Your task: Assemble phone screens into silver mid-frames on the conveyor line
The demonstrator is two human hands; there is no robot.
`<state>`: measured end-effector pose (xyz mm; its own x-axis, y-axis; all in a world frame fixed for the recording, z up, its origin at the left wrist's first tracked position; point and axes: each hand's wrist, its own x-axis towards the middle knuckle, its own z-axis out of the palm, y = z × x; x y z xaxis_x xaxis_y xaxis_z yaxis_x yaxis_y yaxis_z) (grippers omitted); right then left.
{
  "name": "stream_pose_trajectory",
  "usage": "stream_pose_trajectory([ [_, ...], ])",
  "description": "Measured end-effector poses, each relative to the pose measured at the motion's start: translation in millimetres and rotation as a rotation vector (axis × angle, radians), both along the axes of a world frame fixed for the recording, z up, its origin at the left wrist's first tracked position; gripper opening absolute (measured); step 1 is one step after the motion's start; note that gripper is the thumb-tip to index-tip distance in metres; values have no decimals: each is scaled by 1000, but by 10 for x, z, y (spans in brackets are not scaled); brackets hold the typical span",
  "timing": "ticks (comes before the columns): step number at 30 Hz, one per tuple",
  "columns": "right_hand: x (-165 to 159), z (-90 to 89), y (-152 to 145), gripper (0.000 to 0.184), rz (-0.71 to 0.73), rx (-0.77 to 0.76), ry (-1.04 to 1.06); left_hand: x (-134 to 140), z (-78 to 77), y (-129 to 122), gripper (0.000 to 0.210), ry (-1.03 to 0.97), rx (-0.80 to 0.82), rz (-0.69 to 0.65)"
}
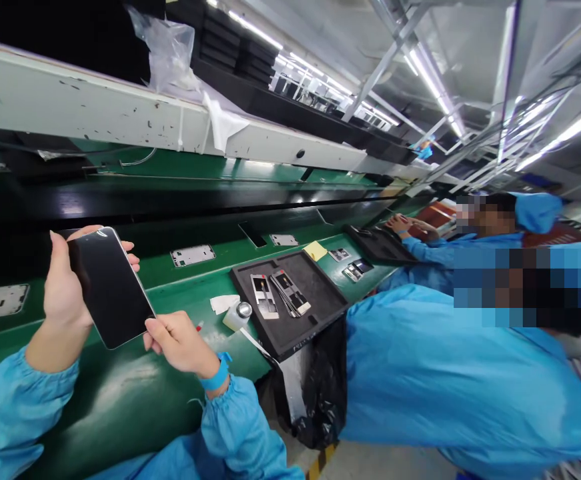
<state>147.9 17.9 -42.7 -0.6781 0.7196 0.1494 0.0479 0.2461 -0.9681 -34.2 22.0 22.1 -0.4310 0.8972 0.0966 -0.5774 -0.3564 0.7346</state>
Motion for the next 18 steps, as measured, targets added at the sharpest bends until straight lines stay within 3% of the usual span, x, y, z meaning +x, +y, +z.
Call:
stream_pose_trajectory([
  [6, -94, -119, 56, 79, -49, -61, -3, 119, -26, 2, 41, -8, -9, 37],
  [18, -335, -188, 68, 72, 113, -267, 77, 81, -65, 72, 54, 37, 108, 135],
])
